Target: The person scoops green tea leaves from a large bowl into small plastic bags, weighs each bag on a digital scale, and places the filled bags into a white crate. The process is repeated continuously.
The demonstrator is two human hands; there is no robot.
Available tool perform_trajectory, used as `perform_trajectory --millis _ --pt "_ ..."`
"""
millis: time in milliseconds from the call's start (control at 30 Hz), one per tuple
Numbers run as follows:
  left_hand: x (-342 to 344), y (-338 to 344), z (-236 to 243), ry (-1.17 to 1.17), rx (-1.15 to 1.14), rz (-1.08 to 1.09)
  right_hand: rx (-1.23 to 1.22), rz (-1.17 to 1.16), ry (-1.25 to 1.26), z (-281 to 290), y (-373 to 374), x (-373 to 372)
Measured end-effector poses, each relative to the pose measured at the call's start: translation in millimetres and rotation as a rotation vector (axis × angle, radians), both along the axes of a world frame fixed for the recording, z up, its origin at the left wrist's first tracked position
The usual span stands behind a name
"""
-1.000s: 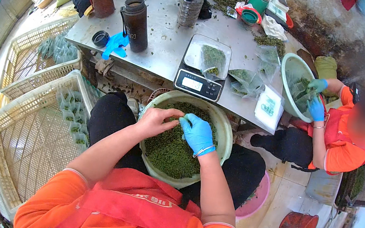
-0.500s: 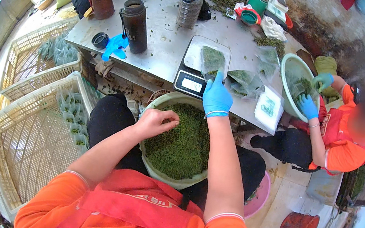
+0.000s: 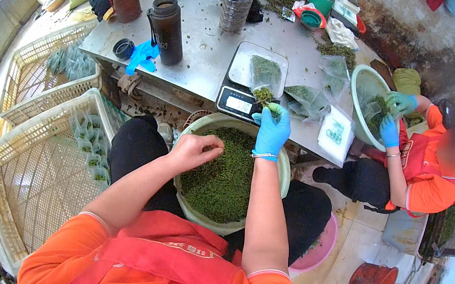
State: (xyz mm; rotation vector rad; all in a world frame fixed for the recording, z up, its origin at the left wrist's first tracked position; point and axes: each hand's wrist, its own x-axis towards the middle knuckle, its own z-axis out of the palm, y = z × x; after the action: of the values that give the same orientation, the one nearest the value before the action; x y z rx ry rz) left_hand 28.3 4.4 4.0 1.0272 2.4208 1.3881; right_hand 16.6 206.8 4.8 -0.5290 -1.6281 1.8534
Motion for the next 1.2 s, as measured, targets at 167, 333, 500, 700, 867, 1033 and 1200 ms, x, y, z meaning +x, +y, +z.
perform_trajectory --millis 167,333,500,700,867,1033,1200 --pt "-17.2 27.7 6.4 0.378 0.002 0.133 0.001 -0.017 -0.021 -1.0 1.1 -6.0" --pt "-60.4 82.1 21.4 0.806 -0.157 0.245 -0.022 -0.028 0.032 -6.4 4.6 -12.6" --pt "-88.4 105.0 21.1 0.891 -0.212 0.183 -0.095 0.031 0.022 2.6 9.7 -8.6" --pt "-86.9 114.6 25.0 0.788 -0.344 0.308 -0.254 0.179 -0.012 15.2 9.7 3.6" --pt "-83.9 114.7 29.4 0.712 -0.361 0.300 -0.326 0.275 -0.079 9.6 10.3 43.6" --pt "-56.0 84.3 40.6 0.744 -0.211 0.254 -0.330 0.321 -0.221 0.3 0.2 79.3" --pt "-27.6 32.3 25.3 0.577 -0.145 0.155 -0.124 0.422 -0.258 -5.0 -9.0 85.6"
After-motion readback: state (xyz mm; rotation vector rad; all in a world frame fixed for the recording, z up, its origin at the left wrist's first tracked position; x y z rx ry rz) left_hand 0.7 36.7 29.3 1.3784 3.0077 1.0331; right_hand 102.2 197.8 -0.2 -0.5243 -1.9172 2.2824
